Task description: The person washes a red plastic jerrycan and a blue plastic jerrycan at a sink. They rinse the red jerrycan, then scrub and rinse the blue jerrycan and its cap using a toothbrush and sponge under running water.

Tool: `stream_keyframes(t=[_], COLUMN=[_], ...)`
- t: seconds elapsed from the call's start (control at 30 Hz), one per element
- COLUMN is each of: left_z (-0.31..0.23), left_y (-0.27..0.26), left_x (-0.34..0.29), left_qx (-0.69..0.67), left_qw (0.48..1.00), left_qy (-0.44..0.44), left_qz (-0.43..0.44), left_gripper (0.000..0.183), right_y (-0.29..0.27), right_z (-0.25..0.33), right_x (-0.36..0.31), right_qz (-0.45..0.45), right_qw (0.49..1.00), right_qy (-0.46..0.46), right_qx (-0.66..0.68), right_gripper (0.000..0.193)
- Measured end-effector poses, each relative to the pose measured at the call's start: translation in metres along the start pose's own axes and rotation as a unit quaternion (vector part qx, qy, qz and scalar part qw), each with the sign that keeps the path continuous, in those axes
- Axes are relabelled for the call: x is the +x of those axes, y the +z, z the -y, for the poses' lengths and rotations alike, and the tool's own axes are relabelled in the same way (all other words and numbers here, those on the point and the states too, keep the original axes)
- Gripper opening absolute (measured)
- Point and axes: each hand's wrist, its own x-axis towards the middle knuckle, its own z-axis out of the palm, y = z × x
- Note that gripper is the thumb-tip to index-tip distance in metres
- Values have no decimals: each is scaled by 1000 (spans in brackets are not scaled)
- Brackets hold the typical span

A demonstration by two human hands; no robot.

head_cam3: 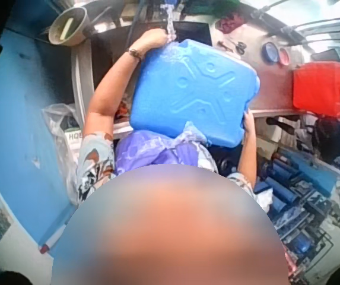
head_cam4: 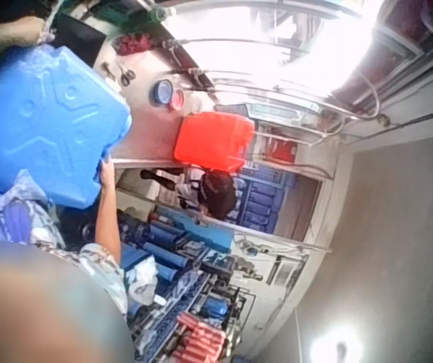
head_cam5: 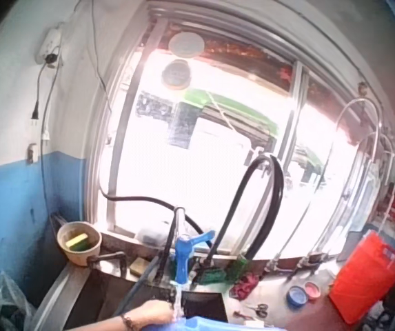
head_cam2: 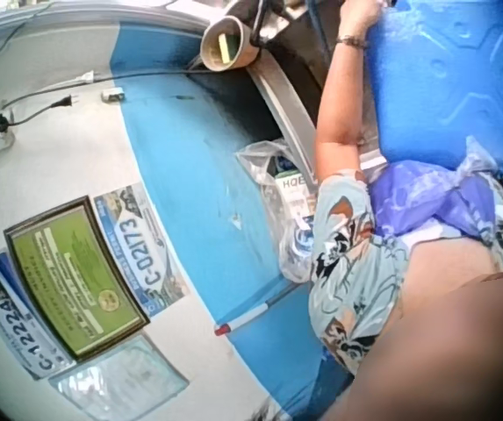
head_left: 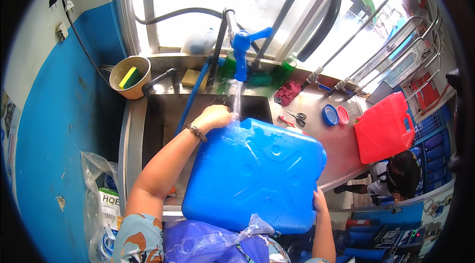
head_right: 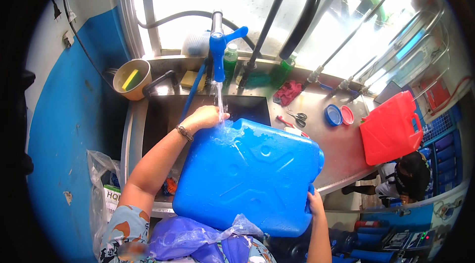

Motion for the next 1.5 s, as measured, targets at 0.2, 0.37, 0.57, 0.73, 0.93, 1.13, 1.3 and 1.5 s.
stream_keyframes(t=[0.2, 0.37, 0.57, 0.73, 0.93, 1.13, 1.3, 1.5], left_z=[21, 20, -5, -24, -27, -8, 24, 39], left_y=[18, 30, 45, 53, 60, 76, 78, 81], left_x=[23, 38, 52, 48, 43, 38, 28, 24], left_qx=[-201, -439, -377, -384, -402, -417, -418, -475], left_qw=[974, 877, 904, 901, 888, 892, 903, 876], left_qy=[82, 128, 123, 62, 47, 40, 40, 31], left_qz=[59, 150, 161, 190, 217, 170, 90, 80], left_gripper=[48, 37, 33, 34, 37, 38, 43, 33], right_y=[-4, -18, -47, 3, 132, 267, 321, 306], right_z=[18, -3, 38, 150, 178, 159, 149, 135], right_x=[-33, -48, -47, -5, 148, 307, 374, 378], right_qz=[-2, -55, -126, -244, -1, 56, -11, -25], right_qw=[999, 997, 945, 792, 711, 653, 741, 580], right_qy=[-6, -25, 103, -341, -225, -416, -268, -368], right_qx=[-45, -56, -282, -443, -666, -630, -615, -727], right_gripper=[21, 30, 26, 22, 38, 34, 56, 41])
